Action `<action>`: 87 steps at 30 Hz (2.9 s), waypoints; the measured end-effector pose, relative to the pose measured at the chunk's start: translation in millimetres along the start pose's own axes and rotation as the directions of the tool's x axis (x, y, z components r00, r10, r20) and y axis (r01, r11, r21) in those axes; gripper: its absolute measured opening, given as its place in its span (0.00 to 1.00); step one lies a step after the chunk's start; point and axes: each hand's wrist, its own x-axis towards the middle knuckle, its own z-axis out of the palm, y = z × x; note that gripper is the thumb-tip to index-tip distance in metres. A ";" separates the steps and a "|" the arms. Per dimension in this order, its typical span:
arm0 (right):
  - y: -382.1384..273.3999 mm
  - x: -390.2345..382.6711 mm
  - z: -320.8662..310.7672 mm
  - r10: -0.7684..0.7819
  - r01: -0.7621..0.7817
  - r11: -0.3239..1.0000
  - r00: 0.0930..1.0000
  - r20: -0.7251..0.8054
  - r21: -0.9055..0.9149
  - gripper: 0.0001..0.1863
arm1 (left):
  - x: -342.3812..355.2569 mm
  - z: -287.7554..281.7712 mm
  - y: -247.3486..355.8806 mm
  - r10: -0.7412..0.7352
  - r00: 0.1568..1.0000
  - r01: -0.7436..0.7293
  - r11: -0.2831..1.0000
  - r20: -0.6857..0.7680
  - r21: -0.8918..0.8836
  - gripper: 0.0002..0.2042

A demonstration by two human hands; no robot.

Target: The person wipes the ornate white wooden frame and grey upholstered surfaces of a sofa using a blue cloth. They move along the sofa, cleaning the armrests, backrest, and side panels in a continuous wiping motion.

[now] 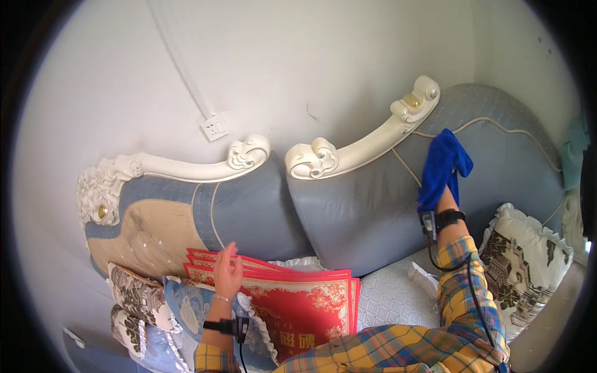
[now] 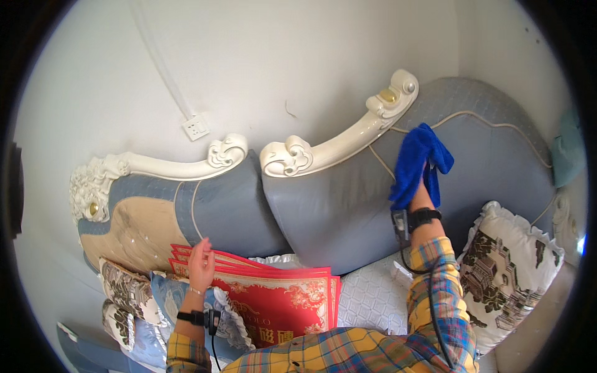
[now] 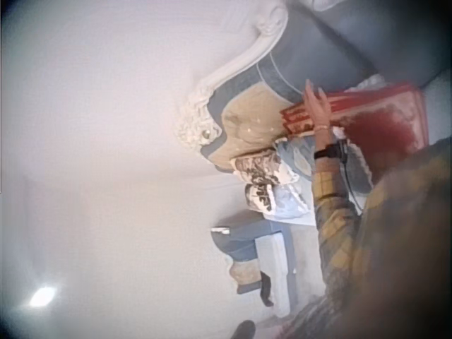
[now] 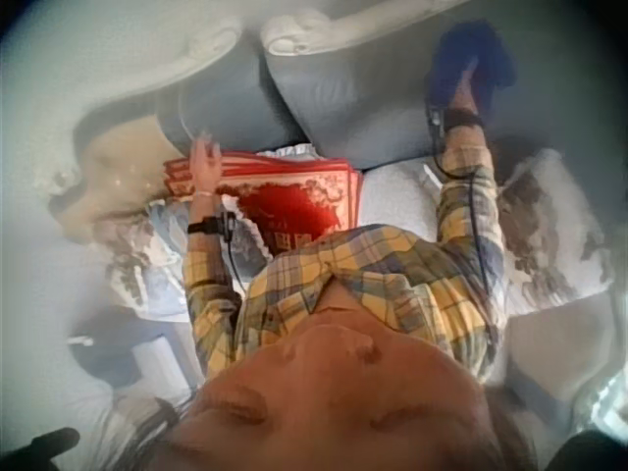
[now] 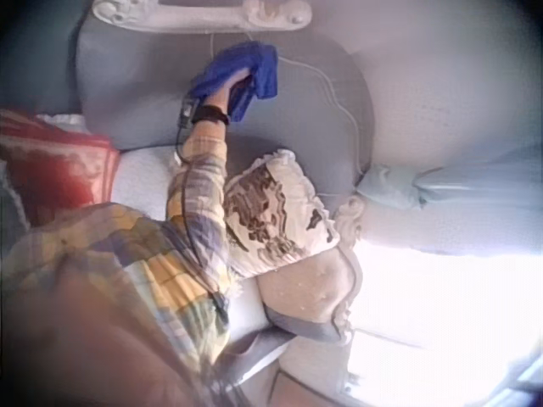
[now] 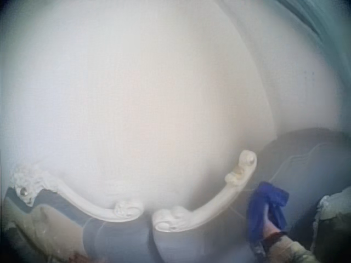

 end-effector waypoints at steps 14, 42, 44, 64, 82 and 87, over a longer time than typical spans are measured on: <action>-70.0 1.1 74.5 -0.322 0.323 0.945 0.946 0.039 -0.053 0.23 | 206.4 128.1 -103.2 0.158 0.987 -0.152 0.825 0.037 0.545 0.22; -139.5 -25.9 46.3 -0.453 0.403 0.868 0.882 0.129 0.289 0.16 | 203.7 141.7 -125.1 0.332 0.939 -0.232 0.808 -0.093 0.542 0.20; -97.6 0.3 29.3 -0.360 0.358 0.933 0.930 0.079 0.045 0.16 | 203.3 140.9 -125.7 0.341 0.934 -0.234 0.807 -0.104 0.542 0.20; -164.6 -72.1 48.3 -0.183 -0.064 0.761 0.934 0.307 0.646 0.12 | 201.0 143.0 -120.6 0.349 0.924 -0.224 0.825 -0.157 0.519 0.20; -243.2 19.2 102.2 -0.174 0.048 0.885 0.957 0.231 0.464 0.22 | 201.9 145.4 -121.9 0.344 0.922 -0.216 0.836 -0.175 0.505 0.21; -229.5 -23.5 84.5 -0.125 0.087 0.852 0.991 0.038 0.517 0.17 | 202.8 145.3 -122.1 0.357 0.916 -0.229 0.838 -0.181 0.496 0.21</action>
